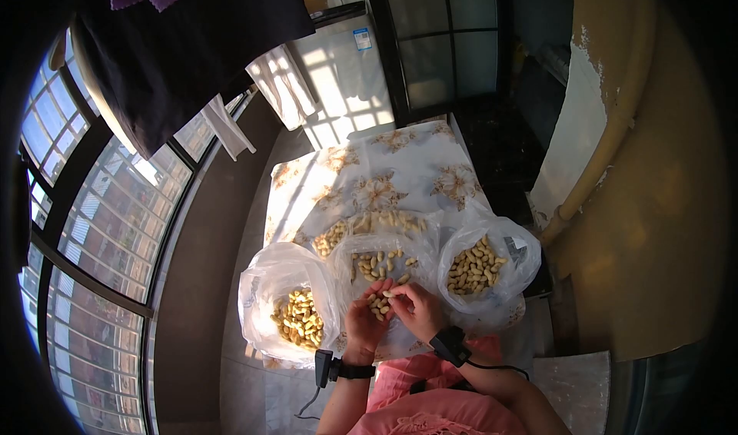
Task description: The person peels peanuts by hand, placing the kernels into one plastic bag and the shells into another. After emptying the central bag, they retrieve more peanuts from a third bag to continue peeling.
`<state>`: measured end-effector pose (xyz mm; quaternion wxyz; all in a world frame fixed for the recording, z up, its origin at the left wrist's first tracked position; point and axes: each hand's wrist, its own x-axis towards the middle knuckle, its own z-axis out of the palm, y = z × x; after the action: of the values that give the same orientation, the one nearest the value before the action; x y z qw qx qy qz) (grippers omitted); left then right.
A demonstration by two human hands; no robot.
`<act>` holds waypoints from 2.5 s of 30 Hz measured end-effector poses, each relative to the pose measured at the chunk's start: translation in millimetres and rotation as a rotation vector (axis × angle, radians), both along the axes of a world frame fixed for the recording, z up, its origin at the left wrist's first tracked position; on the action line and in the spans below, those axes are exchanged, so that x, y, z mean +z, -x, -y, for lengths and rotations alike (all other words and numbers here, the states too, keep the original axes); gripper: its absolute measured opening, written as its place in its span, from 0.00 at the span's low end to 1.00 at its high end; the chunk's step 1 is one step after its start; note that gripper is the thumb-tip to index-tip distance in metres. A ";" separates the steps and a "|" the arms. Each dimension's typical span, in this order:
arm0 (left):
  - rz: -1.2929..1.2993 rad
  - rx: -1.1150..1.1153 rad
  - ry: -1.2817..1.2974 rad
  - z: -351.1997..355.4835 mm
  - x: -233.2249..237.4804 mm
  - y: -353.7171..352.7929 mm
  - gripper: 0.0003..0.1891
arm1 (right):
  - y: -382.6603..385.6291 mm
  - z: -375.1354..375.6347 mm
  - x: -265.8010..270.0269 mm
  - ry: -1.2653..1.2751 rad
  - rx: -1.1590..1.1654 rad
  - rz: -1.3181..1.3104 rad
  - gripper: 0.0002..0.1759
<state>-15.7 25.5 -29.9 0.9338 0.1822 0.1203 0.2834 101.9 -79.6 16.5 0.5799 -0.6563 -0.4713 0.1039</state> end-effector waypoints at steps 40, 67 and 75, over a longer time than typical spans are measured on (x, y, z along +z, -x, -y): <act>-0.235 0.101 -0.025 10.7 3.0 -11.4 0.20 | -1.9 -2.4 -9.1 -0.004 0.017 -0.003 0.09; -0.190 0.045 0.008 0.1 -0.1 -7.5 0.24 | -2.9 -1.4 0.3 0.018 0.061 -0.036 0.10; -0.036 0.021 0.034 0.3 -5.2 -3.5 0.25 | -3.6 -1.8 -3.7 0.008 0.035 0.008 0.10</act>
<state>-12.3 25.2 -35.2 0.9314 0.1701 0.1436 0.2880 105.5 -77.8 12.8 0.5735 -0.6509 -0.4844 0.1134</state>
